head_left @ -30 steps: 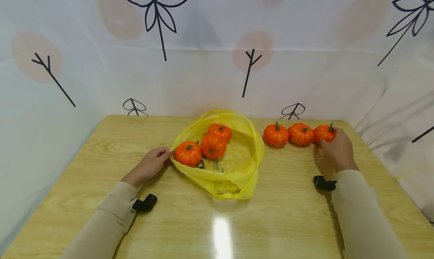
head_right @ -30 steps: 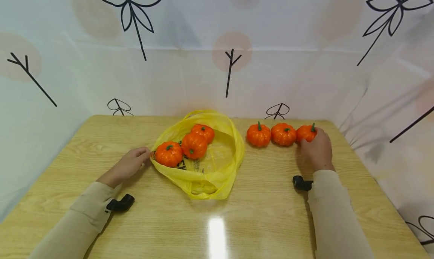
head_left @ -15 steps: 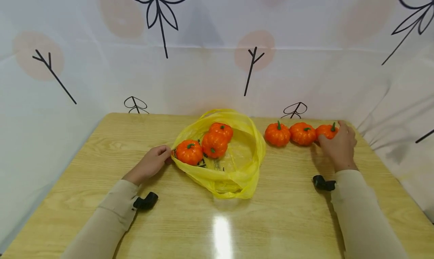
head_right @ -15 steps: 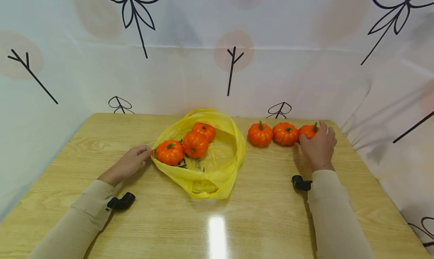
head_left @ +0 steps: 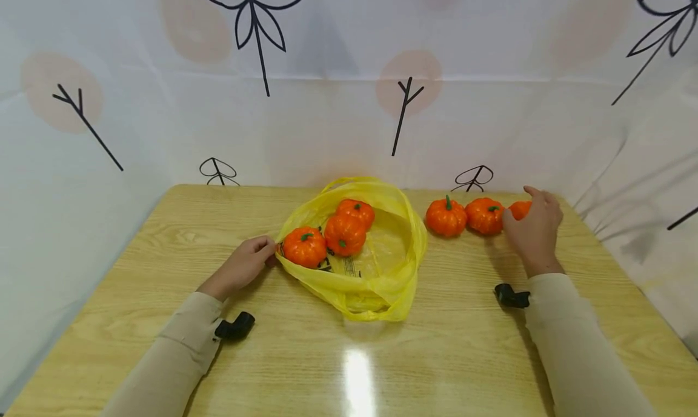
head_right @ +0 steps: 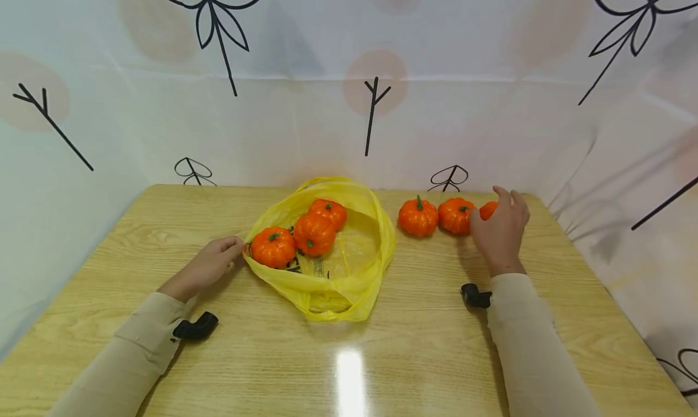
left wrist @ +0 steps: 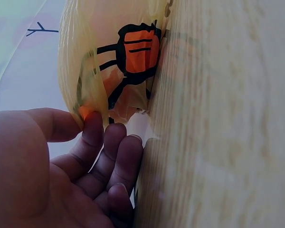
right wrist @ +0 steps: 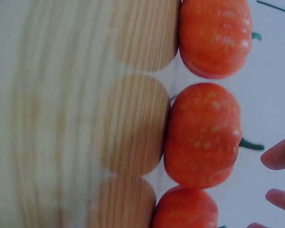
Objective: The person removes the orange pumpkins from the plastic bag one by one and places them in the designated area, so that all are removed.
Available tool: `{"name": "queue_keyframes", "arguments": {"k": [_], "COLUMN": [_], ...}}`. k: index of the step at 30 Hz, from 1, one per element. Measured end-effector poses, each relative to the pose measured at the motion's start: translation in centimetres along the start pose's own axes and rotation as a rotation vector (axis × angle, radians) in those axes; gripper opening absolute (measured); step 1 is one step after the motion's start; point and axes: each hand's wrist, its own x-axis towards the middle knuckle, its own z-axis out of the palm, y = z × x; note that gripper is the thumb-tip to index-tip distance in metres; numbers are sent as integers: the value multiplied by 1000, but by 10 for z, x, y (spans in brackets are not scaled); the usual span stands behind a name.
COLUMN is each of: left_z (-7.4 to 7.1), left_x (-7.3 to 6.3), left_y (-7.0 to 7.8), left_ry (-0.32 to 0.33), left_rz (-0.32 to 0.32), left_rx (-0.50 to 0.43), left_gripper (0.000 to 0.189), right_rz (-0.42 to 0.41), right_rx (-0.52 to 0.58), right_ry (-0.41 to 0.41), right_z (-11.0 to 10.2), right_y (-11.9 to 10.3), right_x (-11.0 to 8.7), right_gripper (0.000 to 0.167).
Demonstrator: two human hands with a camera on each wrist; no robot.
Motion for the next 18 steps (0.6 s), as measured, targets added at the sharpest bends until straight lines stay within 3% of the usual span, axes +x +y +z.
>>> {"name": "queue_keyframes", "arguments": {"k": [4, 13, 18], "left_z": [0, -1, -2], "left_x": [0, -2, -6], "left_y": [2, 3, 13], "left_ry": [4, -3, -7], "left_rz": [2, -7, -20], "left_rx": [0, -14, -2], "left_gripper": [34, 33, 32], "right_rz": [-63, -182, -218], "right_rx": [25, -27, -20], "right_ry": [28, 33, 19], "right_z": [5, 18, 24], "right_y": [-8, -26, -35], "right_x": [-5, -14, -21], "right_gripper": [63, 58, 56]}}
